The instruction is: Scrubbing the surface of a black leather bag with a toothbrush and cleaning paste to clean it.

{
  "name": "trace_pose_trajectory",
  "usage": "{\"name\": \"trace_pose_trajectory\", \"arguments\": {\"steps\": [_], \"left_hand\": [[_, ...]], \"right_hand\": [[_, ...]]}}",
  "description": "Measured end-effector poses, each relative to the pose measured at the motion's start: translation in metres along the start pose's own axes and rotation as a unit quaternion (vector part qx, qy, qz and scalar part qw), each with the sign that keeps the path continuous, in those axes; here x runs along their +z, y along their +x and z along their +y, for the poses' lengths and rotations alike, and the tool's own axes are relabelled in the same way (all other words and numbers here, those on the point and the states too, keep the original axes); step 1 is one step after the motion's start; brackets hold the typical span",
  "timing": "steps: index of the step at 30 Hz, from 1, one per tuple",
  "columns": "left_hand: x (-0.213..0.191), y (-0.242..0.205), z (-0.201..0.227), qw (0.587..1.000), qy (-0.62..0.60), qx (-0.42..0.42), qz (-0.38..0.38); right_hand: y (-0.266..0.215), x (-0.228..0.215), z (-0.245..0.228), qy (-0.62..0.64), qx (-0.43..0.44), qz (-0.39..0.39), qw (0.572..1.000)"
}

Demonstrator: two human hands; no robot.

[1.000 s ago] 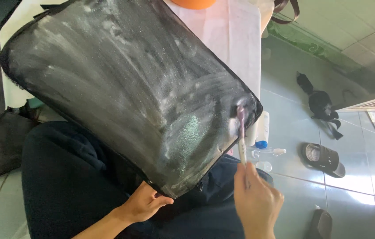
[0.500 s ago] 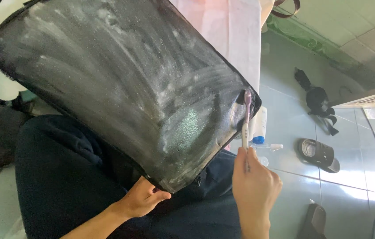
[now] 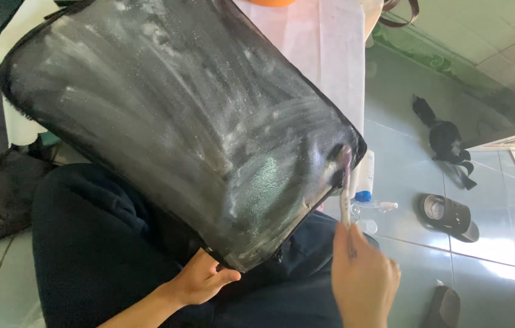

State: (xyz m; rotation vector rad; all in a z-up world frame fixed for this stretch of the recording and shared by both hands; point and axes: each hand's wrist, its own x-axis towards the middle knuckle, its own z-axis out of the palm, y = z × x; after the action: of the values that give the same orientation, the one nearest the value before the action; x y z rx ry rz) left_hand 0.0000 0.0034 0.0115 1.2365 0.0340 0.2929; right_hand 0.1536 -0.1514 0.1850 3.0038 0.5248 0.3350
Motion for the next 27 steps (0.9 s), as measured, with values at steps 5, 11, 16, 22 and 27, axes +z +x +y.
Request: {"name": "trace_pose_trajectory", "arguments": {"steps": [5,11,16,22,27], "left_hand": [[0.0,-0.004,-0.011,0.999,0.036,-0.014,0.012],[0.0,-0.001,-0.012,0.999,0.022,-0.025,-0.013],[0.002,-0.002,-0.016,0.999,-0.029,0.013,-0.011],[-0.001,-0.003,-0.014,1.0,-0.013,-0.02,-0.002],[-0.003,-0.005,-0.022,0.996,-0.04,-0.076,0.005]], "right_hand": [[0.023,-0.012,-0.015,0.111,-0.085,0.053,0.989],[0.007,-0.009,-0.019,0.121,-0.077,0.038,0.989],[-0.001,-0.009,-0.008,0.327,0.037,-0.076,0.941],[0.005,0.02,0.015,0.43,0.114,-0.224,0.867],[0.0,0.034,0.025,0.526,0.147,-0.118,0.829]]}}
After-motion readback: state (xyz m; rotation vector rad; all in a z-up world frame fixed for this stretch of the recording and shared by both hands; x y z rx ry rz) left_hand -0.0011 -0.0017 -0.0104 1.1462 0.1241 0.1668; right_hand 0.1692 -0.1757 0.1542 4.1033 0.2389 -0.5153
